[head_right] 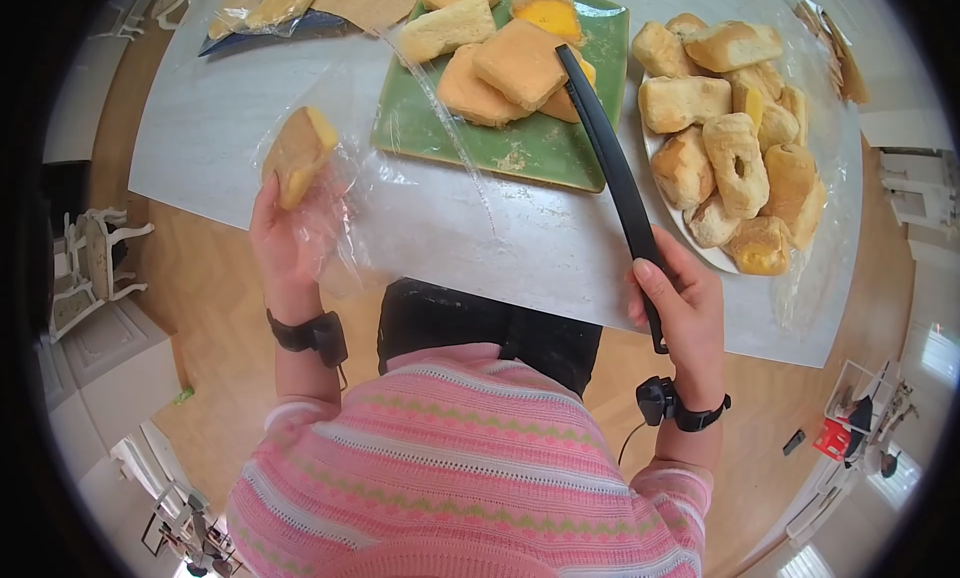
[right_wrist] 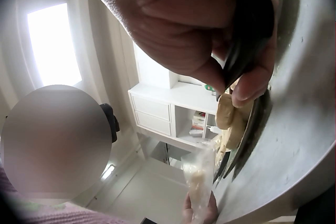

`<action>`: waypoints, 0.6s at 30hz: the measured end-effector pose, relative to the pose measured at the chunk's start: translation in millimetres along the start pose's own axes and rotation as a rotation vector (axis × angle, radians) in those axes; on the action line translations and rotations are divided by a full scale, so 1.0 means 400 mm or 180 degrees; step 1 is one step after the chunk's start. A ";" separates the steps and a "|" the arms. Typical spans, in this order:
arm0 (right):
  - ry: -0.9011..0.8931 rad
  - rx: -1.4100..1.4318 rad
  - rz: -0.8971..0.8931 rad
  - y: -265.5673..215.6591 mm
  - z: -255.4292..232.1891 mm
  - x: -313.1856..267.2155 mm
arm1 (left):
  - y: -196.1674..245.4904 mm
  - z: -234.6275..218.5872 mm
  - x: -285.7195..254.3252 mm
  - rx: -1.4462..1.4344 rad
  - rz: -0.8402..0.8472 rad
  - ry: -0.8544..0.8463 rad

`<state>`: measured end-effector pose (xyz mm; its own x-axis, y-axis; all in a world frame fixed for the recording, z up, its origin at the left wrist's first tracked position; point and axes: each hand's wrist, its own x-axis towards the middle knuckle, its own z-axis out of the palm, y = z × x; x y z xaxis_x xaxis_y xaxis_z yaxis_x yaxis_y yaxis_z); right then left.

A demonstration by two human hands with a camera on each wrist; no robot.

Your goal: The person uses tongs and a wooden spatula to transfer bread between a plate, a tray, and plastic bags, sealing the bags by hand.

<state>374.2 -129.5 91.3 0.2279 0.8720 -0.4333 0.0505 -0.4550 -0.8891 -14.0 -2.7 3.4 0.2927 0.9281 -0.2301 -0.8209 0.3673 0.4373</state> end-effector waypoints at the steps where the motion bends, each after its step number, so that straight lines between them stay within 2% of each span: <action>1: -0.0020 -0.0007 -0.0026 -0.001 0.001 0.004 | 0.000 0.001 -0.001 0.0021 0.0011 0.0021; 18: -0.0116 -0.0313 0.0039 -0.028 -0.027 0.028 | -0.001 -0.002 0.002 0.0032 -0.0041 0.0015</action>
<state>386.6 -116.6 97.9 0.1936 0.8715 -0.4506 0.1437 -0.4795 -0.8657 -13.8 -2.0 2.3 0.3010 0.9230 -0.2399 -0.8120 0.3800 0.4431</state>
